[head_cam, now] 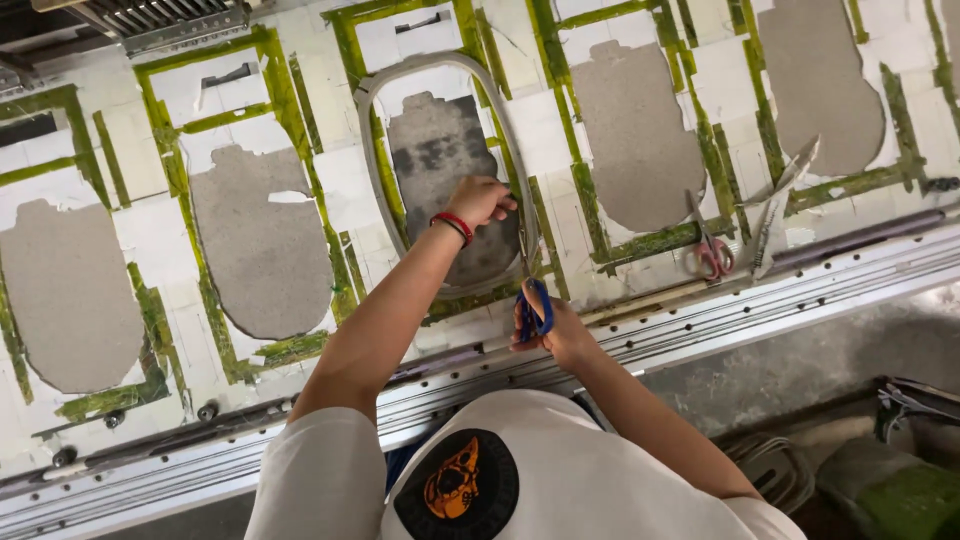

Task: Using scissors to cut out the center of fabric or stabilizer material from a series of embroidery frames on an industrial machine.

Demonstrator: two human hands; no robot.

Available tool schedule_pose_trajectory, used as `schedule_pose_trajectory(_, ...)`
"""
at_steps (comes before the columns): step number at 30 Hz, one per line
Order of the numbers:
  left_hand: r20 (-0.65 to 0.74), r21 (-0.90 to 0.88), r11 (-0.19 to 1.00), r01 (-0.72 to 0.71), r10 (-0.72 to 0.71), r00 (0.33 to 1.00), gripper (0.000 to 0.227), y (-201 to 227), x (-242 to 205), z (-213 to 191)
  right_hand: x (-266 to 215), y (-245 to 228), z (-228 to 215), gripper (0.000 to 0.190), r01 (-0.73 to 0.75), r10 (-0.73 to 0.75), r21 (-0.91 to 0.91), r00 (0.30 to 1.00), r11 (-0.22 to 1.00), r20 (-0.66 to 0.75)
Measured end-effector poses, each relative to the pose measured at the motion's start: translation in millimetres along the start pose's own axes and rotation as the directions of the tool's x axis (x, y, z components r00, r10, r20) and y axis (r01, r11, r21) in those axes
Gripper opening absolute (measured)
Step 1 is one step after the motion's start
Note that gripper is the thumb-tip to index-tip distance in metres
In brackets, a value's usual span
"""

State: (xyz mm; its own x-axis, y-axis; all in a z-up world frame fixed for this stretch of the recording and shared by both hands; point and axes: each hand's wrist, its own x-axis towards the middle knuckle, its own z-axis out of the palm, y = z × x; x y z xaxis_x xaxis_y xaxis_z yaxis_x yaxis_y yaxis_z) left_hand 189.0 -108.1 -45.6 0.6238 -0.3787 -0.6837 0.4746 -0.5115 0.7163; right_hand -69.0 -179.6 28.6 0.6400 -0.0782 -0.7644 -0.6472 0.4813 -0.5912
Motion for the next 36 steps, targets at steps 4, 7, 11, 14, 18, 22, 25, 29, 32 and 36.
schedule_pose_trajectory(4,-0.046,0.013,0.999,-0.048,0.049,0.998,0.026,13,-16,-2,3,-15,5,0.061,-0.052,0.050,-0.055,0.998,0.997,-0.037)
schedule_pose_trajectory(7,-0.083,0.055,0.997,-0.053,0.057,0.995,0.025,12,-9,1,17,-17,-3,0.057,-0.047,0.044,-0.051,0.997,0.998,-0.064)
schedule_pose_trajectory(11,-0.206,0.090,0.995,-0.047,0.064,0.976,0.024,21,-29,0,22,-22,-4,0.052,-0.010,0.004,-0.120,0.999,0.993,-0.047)
schedule_pose_trajectory(14,-0.261,0.116,0.991,-0.069,0.098,0.960,0.025,29,-39,-5,20,-27,-7,0.048,-0.004,-0.003,-0.153,0.999,0.988,-0.046)
schedule_pose_trajectory(18,-0.183,0.135,0.988,-0.075,0.100,0.978,0.026,22,-28,2,16,-35,-12,0.038,0.027,-0.034,-0.175,0.999,0.984,-0.040)
schedule_pose_trajectory(22,-0.208,0.183,0.978,-0.101,0.139,0.968,0.024,8,8,4,20,-33,-16,0.041,-0.012,0.009,-0.157,1.000,0.988,-0.019)
schedule_pose_trajectory(25,-0.206,0.133,0.979,-0.157,0.182,0.961,0.027,-6,23,5,24,-31,-21,0.057,-0.065,0.062,-0.133,0.998,0.989,-0.024)
schedule_pose_trajectory(29,-0.177,0.044,0.974,-0.224,0.228,0.957,0.029,-4,12,0,30,-40,-17,0.063,-0.025,0.019,-0.113,0.998,0.993,-0.052)
schedule_pose_trajectory(32,-0.177,-0.020,0.974,-0.227,0.220,0.959,0.030,1,4,-2,32,-51,-10,0.062,-0.017,0.011,-0.126,0.999,0.992,-0.047)
schedule_pose_trajectory(36,-0.177,-0.049,0.975,-0.218,0.206,0.962,0.030,11,-10,-4,27,-62,1,0.050,-0.031,0.020,-0.153,0.997,0.988,-0.071)
